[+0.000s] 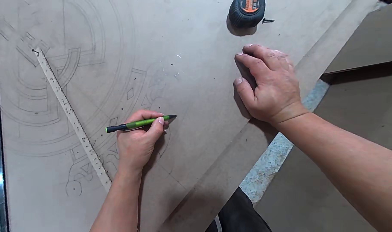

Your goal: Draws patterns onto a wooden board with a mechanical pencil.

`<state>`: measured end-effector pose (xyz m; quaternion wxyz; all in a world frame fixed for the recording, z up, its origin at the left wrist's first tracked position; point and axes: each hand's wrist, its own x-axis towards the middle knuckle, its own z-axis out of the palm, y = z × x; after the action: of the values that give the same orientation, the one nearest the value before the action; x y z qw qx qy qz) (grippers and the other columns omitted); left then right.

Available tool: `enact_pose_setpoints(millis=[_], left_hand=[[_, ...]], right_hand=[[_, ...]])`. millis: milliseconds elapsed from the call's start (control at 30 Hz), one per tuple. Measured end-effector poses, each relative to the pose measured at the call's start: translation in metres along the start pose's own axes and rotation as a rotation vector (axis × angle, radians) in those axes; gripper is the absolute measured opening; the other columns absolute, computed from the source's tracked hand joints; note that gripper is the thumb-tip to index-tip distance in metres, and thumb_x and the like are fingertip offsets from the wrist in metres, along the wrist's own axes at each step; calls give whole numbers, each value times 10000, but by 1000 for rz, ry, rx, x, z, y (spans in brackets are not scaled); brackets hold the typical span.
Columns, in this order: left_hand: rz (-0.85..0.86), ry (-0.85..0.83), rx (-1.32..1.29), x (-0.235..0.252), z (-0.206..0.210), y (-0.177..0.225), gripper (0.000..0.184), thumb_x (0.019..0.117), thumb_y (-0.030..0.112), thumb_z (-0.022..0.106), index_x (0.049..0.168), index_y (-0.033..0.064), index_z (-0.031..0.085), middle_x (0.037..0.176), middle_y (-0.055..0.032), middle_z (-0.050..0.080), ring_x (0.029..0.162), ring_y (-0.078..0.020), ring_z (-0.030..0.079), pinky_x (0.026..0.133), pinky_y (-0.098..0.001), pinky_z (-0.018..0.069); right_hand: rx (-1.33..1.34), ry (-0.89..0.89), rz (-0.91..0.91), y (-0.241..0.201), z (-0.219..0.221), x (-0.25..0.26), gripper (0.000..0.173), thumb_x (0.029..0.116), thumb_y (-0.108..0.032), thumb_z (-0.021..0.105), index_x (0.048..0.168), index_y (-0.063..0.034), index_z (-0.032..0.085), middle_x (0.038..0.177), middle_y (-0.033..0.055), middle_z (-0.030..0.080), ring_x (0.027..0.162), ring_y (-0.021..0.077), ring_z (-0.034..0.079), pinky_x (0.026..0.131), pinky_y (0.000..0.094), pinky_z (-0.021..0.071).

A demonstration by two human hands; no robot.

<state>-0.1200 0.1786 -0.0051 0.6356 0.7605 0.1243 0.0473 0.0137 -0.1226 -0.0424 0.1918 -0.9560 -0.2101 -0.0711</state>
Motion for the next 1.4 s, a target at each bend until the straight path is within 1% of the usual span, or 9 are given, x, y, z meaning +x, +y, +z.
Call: enact_pose_setpoints(millis=[167, 400, 467, 633, 767, 867, 967, 1200, 1400], left_hand=[[-15, 13, 38, -3, 2, 5, 104, 960, 76, 705, 1055, 46, 734, 904, -128, 768, 744, -239, 753, 671, -345, 654], [14, -97, 65, -3, -6, 2, 102, 912, 96, 736, 1010, 76, 756, 886, -99, 761, 705, -199, 727, 616, -304, 628], [3, -70, 67, -4, -4, 3, 98, 920, 91, 728, 1012, 72, 757, 880, -100, 764, 705, -199, 731, 617, -301, 630], [30, 16, -7, -1, 5, -1, 114, 937, 44, 703, 1039, -1, 730, 886, -154, 765, 749, -254, 759, 688, -377, 668], [33, -152, 66, -2, -7, 2, 108, 920, 104, 736, 1020, 73, 760, 887, -87, 760, 684, -180, 715, 595, -289, 617], [60, -204, 57, -1, -12, 0, 99, 902, 106, 739, 993, 76, 762, 861, -82, 744, 642, -167, 678, 545, -270, 580], [23, -102, 51, -3, -5, 2, 110, 923, 86, 738, 1028, 56, 759, 882, -109, 763, 706, -209, 734, 619, -318, 638], [68, 70, -28, -2, 9, -1, 95, 931, 15, 691, 1022, 0, 711, 867, -140, 759, 731, -230, 754, 666, -358, 662], [47, 198, -37, -1, 16, -1, 97, 965, 20, 672, 1055, -12, 688, 886, -146, 762, 752, -240, 764, 682, -368, 670]], right_hand=[[10, -5, 11, -1, 0, 0, 589, 994, -485, 393, 1463, -182, 579, 1576, 79, 485, 1474, 298, 423, 1235, 530, 262], [6, -6, 7, 0, 0, 0, 587, 996, -479, 391, 1465, -178, 576, 1575, 88, 485, 1473, 301, 425, 1235, 527, 263], [6, -8, 5, 0, 0, 0, 591, 997, -484, 387, 1466, -177, 574, 1576, 89, 484, 1474, 303, 424, 1235, 528, 263], [4, -13, 8, 1, 0, 0, 592, 996, -488, 389, 1471, -185, 569, 1581, 78, 479, 1477, 291, 421, 1236, 527, 260], [4, -9, 4, 0, -1, 0, 595, 997, -489, 385, 1467, -178, 575, 1576, 85, 485, 1470, 299, 429, 1231, 528, 267], [8, -4, 4, 0, -1, 0, 591, 993, -485, 391, 1463, -180, 579, 1572, 83, 490, 1472, 301, 428, 1233, 527, 266], [5, -7, 8, -1, 0, 0, 590, 995, -487, 388, 1466, -186, 575, 1579, 81, 482, 1473, 299, 425, 1233, 527, 264], [3, -1, 3, 0, 0, 0, 582, 993, -472, 397, 1463, -181, 579, 1569, 84, 494, 1468, 300, 432, 1231, 524, 273], [1, -3, 7, 0, -1, 0, 583, 994, -475, 401, 1469, -185, 574, 1573, 83, 487, 1472, 294, 425, 1234, 524, 265]])
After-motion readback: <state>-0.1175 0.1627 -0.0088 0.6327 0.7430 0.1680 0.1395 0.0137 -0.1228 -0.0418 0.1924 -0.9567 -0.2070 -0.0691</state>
